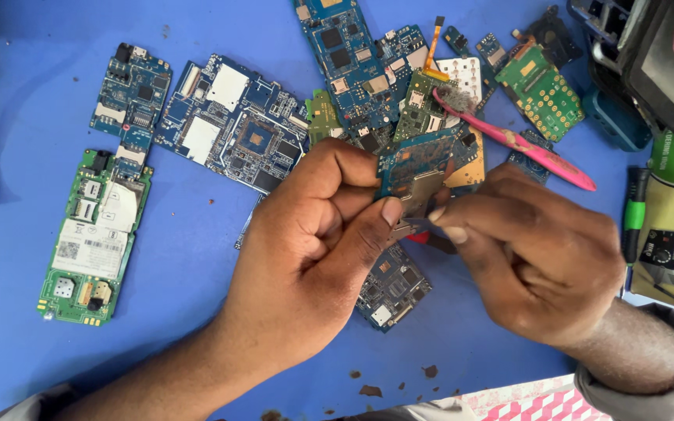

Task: The person holds a phone motherboard in one hand and brushes its surface and connectors with a small pink brush, working over a pile of disassembled phone boards. They then pick up a red-handled screwdriver and probe or pry at components on the board.

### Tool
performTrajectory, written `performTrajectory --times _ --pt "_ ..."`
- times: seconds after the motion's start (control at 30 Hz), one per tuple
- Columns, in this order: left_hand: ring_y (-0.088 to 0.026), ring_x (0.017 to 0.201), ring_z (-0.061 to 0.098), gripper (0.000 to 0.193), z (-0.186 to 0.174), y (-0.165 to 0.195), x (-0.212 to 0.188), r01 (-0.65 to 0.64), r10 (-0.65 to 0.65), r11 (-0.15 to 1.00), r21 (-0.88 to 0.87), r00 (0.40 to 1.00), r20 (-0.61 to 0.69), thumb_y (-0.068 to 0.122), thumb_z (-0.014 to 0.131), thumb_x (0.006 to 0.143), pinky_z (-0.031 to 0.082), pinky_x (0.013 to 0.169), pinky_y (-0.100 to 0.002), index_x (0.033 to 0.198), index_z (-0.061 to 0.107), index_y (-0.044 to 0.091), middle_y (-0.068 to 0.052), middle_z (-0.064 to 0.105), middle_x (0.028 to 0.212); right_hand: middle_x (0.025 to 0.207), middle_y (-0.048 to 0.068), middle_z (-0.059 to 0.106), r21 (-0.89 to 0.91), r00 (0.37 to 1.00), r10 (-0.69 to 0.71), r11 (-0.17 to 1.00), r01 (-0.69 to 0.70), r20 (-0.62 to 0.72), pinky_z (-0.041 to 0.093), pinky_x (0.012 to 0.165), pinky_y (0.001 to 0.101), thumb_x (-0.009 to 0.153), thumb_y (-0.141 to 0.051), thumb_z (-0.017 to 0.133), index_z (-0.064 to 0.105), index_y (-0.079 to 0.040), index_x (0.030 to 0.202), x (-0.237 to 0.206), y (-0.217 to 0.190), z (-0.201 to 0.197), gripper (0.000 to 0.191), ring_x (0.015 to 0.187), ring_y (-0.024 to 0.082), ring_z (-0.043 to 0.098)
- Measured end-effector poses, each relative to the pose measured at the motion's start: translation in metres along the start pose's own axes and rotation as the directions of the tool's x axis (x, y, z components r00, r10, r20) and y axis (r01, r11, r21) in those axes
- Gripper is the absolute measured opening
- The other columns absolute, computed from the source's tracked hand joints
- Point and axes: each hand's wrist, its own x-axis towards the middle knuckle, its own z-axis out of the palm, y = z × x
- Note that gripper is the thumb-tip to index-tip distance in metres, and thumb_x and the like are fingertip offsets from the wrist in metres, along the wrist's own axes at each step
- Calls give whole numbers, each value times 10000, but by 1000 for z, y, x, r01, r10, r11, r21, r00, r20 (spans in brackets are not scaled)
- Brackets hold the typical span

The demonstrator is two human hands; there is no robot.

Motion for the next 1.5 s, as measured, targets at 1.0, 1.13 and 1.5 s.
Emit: performTrajectory --times 1.0,1.13,1.5 --pt "29 664 471 87 3 -1 1 38 -34 991 130 999 -28 -51 580 1059 349 538 -172 1095 520 2 6 601 782 803 93 597 -12 998 -33 999 33 45 428 637 325 912 98 672 694 28 1014 -4 6 -4 126 690 182 553" --pt "29 719 542 93 3 -3 3 59 -56 994 87 998 -37 -58 578 1042 423 574 -178 1094 525 -3 9 641 822 845 95 638 15 997 -37 999 36 62 473 688 327 920 94 631 680 22 1014 -2 5 -4 128 724 175 614" --pt "16 787 623 96 5 0 4 72 -67 992 105 997 -45 -43 566 1036 494 636 -164 1125 548 -14 -30 718 911 881 80 668 11 993 -33 999 32 111 464 710 315 946 50 699 702 -4 1028 -3 4 -4 98 742 182 601"
